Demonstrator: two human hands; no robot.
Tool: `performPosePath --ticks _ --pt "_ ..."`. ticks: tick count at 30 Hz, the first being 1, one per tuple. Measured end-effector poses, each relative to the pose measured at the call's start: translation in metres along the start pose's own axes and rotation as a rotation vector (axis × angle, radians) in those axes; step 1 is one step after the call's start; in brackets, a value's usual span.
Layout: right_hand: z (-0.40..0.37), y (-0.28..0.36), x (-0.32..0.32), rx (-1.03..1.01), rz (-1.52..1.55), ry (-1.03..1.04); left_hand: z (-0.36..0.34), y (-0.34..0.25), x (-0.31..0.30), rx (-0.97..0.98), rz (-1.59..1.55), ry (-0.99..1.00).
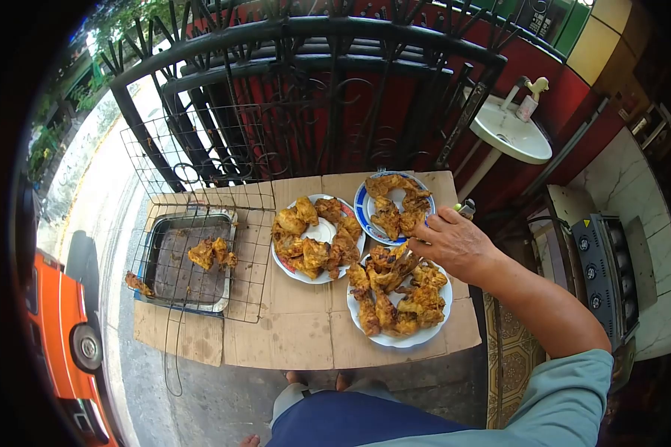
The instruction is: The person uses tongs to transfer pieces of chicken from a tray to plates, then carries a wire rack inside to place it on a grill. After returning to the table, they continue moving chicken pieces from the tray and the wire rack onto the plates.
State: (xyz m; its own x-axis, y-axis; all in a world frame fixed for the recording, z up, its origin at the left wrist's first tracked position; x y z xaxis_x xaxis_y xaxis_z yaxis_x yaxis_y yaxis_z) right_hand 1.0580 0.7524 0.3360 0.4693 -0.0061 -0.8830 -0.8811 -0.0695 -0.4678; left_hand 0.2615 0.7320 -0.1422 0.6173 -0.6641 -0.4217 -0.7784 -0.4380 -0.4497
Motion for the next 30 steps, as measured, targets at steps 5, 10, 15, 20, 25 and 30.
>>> performPosePath --ticks 5,10,15,20,25,30 --pt "-0.004 -0.003 0.001 0.069 0.086 -0.012 0.0 -0.003 -0.017 -0.117 -0.089 -0.046" --pt "-0.009 -0.007 -0.004 0.113 0.122 0.006 0.008 -0.009 -0.033 -0.031 0.012 -0.091" --pt "-0.015 -0.027 -0.011 0.234 0.383 0.103 0.003 -0.02 -0.029 -0.036 -0.021 -0.083" --pt "-0.017 -0.048 0.001 0.323 0.397 0.18 0.011 -0.019 -0.028 0.109 0.05 -0.062" --pt "-0.009 -0.024 0.007 0.219 0.273 0.116 0.009 -0.006 -0.027 0.14 0.087 -0.079" --pt "-0.01 -0.02 -0.005 0.204 0.133 -0.048 0.003 -0.013 -0.027 0.303 0.24 -0.117"
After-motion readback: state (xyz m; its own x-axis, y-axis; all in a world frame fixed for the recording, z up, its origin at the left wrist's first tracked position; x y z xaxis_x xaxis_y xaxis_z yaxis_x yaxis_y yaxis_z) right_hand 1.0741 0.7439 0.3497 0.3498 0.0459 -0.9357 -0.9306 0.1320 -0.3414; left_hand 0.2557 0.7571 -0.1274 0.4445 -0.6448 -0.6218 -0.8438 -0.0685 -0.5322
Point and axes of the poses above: each hand's wrist, its own z-axis towards the middle knuckle, its own x-axis out of the palm, y = z × x, the point moved 5 cm from there along z, towards the middle knuckle, and after that the axes turned 7 degrees about x, right-handed, at the moved point
